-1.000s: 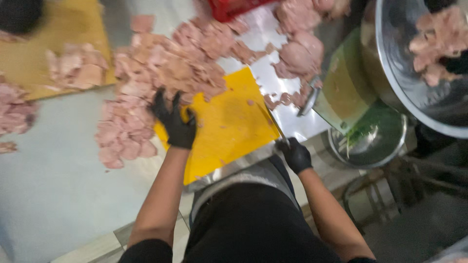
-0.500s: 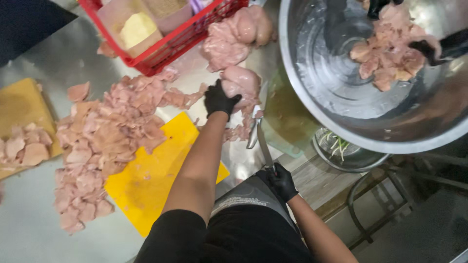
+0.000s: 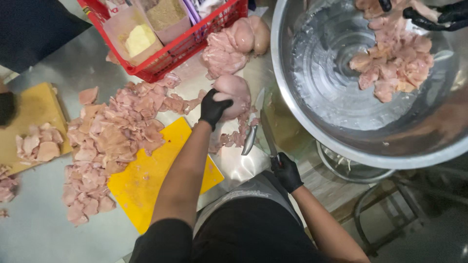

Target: The person slices raw chicken breast fillets into thin pieces on a yellow cutting board with a knife, moving finished slices aside and taking new fillets one at a time from the pile on the stainless steel table.

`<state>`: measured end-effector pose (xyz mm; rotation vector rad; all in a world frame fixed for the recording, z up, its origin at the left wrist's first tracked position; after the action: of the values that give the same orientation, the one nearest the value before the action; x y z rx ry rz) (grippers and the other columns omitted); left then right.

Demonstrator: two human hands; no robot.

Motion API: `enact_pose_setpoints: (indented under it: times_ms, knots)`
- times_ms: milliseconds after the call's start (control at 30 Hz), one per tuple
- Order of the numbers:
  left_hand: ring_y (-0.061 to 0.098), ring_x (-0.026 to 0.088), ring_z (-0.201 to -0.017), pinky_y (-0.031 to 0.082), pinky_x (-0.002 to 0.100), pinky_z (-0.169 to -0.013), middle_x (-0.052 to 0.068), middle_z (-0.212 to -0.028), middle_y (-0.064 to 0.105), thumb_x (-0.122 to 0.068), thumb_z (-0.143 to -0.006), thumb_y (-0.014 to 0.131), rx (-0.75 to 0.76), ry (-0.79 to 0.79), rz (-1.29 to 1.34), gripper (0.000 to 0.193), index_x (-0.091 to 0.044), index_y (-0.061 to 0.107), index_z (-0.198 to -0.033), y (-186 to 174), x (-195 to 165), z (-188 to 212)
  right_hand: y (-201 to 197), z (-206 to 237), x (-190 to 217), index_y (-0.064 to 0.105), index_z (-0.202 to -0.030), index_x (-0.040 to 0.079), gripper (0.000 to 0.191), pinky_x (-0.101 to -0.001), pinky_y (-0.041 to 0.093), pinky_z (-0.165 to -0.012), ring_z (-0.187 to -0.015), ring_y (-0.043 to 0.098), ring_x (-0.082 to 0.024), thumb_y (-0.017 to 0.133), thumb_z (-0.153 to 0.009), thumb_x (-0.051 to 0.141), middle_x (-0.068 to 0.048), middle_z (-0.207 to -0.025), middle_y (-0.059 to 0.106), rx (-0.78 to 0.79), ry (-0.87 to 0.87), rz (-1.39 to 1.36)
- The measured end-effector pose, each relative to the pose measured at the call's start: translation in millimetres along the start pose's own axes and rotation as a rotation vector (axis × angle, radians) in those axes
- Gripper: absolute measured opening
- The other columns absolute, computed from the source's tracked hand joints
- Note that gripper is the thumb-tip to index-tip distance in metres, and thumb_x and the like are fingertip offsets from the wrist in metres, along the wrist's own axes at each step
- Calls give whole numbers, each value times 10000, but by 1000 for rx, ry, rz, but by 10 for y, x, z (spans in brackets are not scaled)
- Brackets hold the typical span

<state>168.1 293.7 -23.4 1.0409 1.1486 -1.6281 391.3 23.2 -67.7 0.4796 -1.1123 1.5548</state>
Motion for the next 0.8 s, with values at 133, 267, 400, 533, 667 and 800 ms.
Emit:
enact_pose_setpoints:
  times_ms: [133, 267, 400, 533, 667, 800]
  knots:
    - [686, 196, -1047, 568, 337, -932, 77, -1142, 718, -200, -734, 885, -113, 221, 147, 594, -50, 624, -1247, -431, -65, 255, 20, -76, 212, 632, -998, 76, 197, -426, 511, -615, -659, 659, -323, 643, -982, 272, -152, -728, 663, 38, -294, 229]
    - [679, 226, -1079, 548, 358, -964, 116, -1169, 707, -181, -774, 878, -275, 394, 27, 610, -17, 599, -1291, -861, -195, 689, 148, -91, 626, 630, -1033, 62, 133, -413, 523, -602, -642, 666, -276, 600, -969, 175, -117, -723, 664, 198, -538, 153]
    - [691, 219, -1057, 551, 360, -943, 125, -1146, 718, -180, -784, 863, -523, 348, -8, 588, -8, 598, -1280, -936, -168, 1043, 392, 5, 937, 622, -959, 46, 189, -373, 472, -539, -558, 572, -193, 597, -1016, 225, -70, -644, 613, 361, -311, 70]
    - [677, 215, -1015, 555, 357, -915, 115, -1114, 712, -182, -798, 870, -706, 283, 53, 534, -21, 610, -1236, -994, 29, 1180, 574, 86, 994, 631, -957, 46, 167, -336, 424, -467, -486, 511, -138, 609, -983, 210, -38, -609, 564, 352, -5, -110]
    - [670, 205, -1018, 548, 344, -910, 109, -1110, 700, -162, -794, 849, -614, 234, 107, 508, -17, 620, -1224, -1060, 257, 1320, 777, 34, 954, 563, -1014, 70, 108, -298, 399, -510, -564, 476, -90, 624, -945, 126, 17, -716, 510, 593, -89, -604]
    - [645, 185, -1008, 543, 329, -899, 83, -1093, 667, -147, -793, 850, -530, 206, 241, 488, -26, 605, -1196, -965, 325, 1467, 998, -185, 904, 589, -977, 71, 140, -323, 425, -460, -507, 506, -110, 589, -999, 209, -20, -654, 546, 497, -317, -180]
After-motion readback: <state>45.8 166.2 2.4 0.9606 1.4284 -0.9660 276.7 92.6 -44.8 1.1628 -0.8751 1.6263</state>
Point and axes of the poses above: each hand's wrist, its own z-axis away from the middle knuckle, its own y-axis out of the palm, x = y × z, the point moved 1 cm from there along -z, towards the middle knuckle
